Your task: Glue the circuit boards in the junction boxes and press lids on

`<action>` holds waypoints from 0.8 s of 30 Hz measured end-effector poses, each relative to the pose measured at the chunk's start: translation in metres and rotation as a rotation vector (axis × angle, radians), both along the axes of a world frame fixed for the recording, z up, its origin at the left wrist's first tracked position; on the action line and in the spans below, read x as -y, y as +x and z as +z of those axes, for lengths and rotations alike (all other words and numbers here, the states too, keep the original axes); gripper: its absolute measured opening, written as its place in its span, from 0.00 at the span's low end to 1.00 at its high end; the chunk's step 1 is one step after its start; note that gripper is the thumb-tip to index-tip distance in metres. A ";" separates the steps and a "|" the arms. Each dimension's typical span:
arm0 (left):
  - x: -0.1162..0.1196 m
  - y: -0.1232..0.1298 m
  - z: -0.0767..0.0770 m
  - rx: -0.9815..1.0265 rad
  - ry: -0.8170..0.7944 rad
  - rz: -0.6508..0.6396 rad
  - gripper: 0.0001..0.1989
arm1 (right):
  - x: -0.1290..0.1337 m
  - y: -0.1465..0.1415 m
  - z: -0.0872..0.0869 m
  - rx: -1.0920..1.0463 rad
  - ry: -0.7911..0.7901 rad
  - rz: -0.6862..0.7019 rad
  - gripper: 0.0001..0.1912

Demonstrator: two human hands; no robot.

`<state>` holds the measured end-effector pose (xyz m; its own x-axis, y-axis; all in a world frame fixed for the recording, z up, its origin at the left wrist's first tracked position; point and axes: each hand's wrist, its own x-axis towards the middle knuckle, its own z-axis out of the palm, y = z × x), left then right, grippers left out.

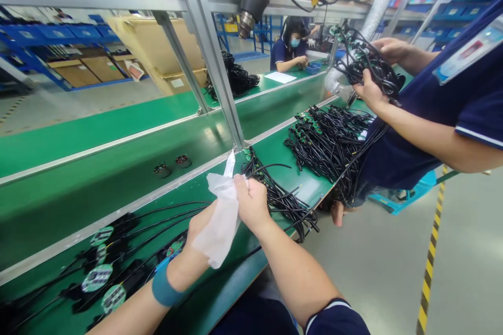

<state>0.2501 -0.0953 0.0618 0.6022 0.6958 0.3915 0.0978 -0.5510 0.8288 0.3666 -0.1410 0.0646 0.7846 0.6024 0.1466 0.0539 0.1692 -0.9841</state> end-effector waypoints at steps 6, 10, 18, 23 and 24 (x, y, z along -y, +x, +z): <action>-0.005 0.001 0.008 -0.093 0.244 -0.062 0.07 | -0.016 0.018 0.009 -0.118 0.044 -0.016 0.30; -0.005 0.006 0.019 -0.082 0.220 -0.038 0.07 | -0.024 0.027 0.018 -0.247 0.094 0.007 0.30; -0.010 -0.007 0.020 -0.003 0.031 0.033 0.08 | 0.031 0.051 0.027 -0.262 -0.019 0.654 0.22; -0.009 -0.014 0.015 0.029 -0.041 0.033 0.07 | 0.047 0.048 0.014 -0.389 -0.005 0.640 0.20; -0.008 -0.015 0.015 0.022 -0.035 0.031 0.07 | 0.047 0.045 0.013 -0.422 0.023 0.629 0.20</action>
<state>0.2355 -0.0870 0.0770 0.5715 0.7276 0.3795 0.0958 -0.5185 0.8497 0.4117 -0.1876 0.0777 0.2868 0.9553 -0.0721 -0.4395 0.0643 -0.8959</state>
